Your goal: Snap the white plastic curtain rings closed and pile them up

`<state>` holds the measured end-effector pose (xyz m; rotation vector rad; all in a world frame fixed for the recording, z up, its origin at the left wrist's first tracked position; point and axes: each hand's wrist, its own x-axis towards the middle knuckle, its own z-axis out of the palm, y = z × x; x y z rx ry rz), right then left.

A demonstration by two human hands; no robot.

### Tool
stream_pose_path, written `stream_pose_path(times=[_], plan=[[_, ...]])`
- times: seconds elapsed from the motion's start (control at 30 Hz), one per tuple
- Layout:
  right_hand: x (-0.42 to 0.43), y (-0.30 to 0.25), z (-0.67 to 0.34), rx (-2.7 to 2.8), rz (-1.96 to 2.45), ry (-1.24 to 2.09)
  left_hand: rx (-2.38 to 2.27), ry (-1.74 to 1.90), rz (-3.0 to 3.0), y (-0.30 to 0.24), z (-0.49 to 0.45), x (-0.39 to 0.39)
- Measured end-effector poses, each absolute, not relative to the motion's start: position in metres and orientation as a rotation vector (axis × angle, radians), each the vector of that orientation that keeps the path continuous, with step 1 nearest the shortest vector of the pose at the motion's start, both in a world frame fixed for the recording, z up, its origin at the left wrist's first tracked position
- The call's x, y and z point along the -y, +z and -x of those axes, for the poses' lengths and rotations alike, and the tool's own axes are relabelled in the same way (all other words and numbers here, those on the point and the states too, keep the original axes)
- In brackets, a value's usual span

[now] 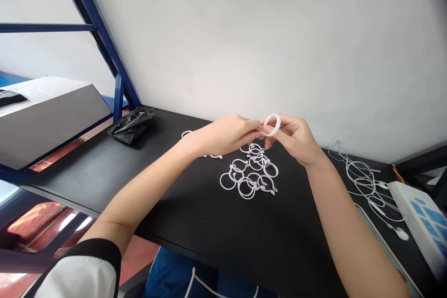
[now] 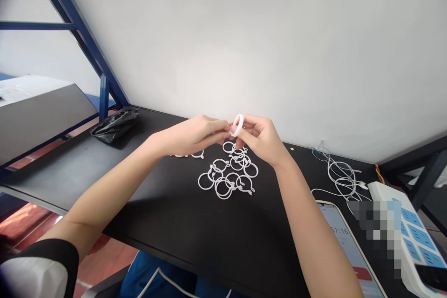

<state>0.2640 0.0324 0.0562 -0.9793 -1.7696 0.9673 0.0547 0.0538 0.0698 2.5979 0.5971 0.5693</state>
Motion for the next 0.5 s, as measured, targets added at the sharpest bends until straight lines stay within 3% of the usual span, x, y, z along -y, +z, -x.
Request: stream_pose_path(times=[0.5], plan=[[-0.0320, 0.0568, -0.2716, 1.852, 1.129, 1.068, -0.646, 0.489, -2.755, 0.0695, -0.0517, -0.0571]])
